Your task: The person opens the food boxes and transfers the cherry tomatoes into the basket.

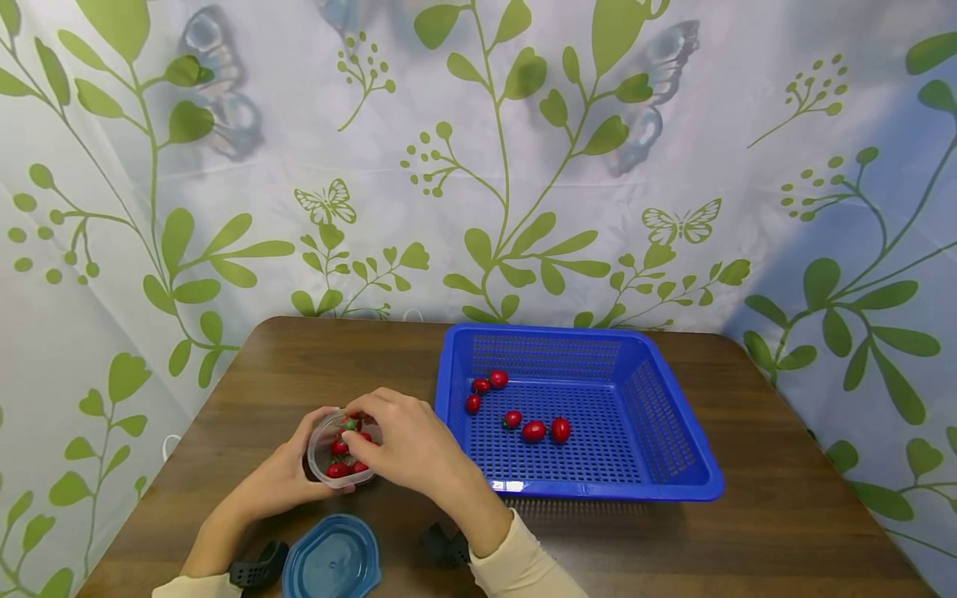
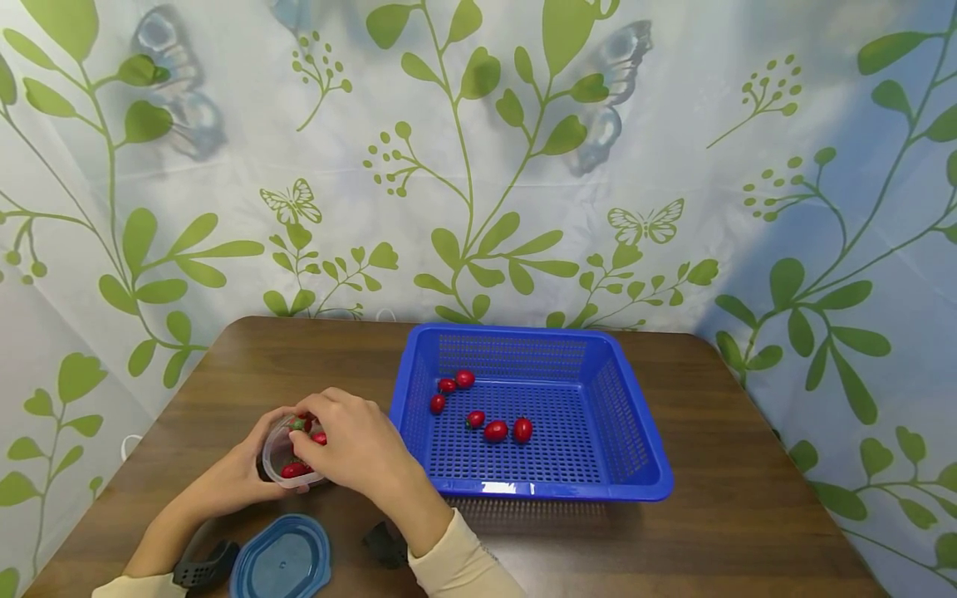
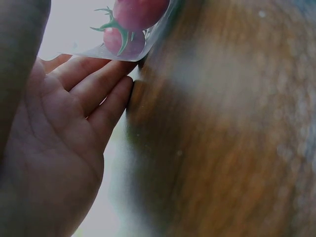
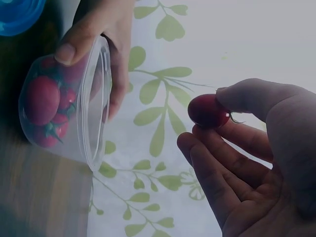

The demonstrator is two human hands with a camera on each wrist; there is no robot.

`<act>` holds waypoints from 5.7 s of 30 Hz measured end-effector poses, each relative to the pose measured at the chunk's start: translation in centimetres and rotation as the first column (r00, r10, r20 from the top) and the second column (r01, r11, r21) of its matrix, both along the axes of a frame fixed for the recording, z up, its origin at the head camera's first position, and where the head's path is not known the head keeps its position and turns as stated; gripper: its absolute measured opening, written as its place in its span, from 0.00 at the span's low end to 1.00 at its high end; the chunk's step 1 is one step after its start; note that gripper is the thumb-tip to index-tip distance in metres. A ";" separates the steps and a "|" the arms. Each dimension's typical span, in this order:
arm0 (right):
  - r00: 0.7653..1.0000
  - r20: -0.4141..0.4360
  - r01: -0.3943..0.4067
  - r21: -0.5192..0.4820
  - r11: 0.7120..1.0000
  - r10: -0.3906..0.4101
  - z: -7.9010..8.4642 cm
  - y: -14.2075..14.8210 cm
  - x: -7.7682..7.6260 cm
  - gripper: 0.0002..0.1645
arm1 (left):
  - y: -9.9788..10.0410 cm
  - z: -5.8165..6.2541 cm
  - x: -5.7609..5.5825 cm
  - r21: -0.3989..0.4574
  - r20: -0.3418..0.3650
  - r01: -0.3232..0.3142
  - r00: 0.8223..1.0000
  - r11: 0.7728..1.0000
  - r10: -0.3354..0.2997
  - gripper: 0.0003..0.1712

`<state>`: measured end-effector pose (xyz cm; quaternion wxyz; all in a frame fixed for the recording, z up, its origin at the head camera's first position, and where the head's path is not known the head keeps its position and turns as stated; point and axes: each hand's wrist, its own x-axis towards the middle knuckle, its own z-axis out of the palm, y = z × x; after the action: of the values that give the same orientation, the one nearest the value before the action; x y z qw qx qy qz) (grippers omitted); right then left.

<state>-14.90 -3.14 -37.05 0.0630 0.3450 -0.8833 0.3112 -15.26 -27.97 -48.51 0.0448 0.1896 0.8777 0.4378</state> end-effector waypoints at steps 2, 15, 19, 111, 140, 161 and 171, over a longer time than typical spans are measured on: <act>1.000 -0.008 0.000 -0.004 1.000 0.000 0.0 0.2 -0.1 0.16 | 0.0 0.0 0.0 -0.001 -0.006 0.002 1.000 1.000 -0.002 0.61; 0.999 -0.037 0.009 -0.038 0.999 -0.010 0.6 1.4 -0.7 0.13 | 0.0 0.0 -0.1 -0.016 -0.015 0.002 1.000 1.000 -0.002 0.62; 1.000 -0.002 0.016 -0.050 0.999 -0.016 0.7 2.0 -1.0 0.11 | 0.0 0.0 -0.1 -0.009 -0.015 0.012 1.000 1.000 -0.012 0.61; 0.953 0.185 0.267 -0.131 0.955 -0.241 2.5 15.9 -4.1 0.16 | 0.4 0.1 0.1 -0.082 -0.052 -0.033 0.998 0.996 0.029 0.63; 0.888 0.252 0.398 -0.005 0.917 -0.384 2.5 18.6 -4.2 0.16 | 0.3 0.1 0.0 -0.077 -0.066 -0.025 0.998 0.997 0.020 0.63; 0.877 0.264 0.412 0.018 0.911 -0.402 2.3 19.0 -4.4 0.18 | 0.4 0.1 0.0 -0.069 -0.065 -0.019 0.998 0.997 0.015 0.63; 0.886 0.258 0.399 -0.003 0.917 -0.385 2.5 18.5 -4.3 0.18 | 0.3 0.1 0.0 -0.066 -0.069 -0.017 0.998 0.998 0.013 0.63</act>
<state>-19.15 15.32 -34.56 0.0212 0.1152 -0.9263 0.3580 -15.26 -27.66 -48.46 0.0177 0.1962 0.8943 0.4018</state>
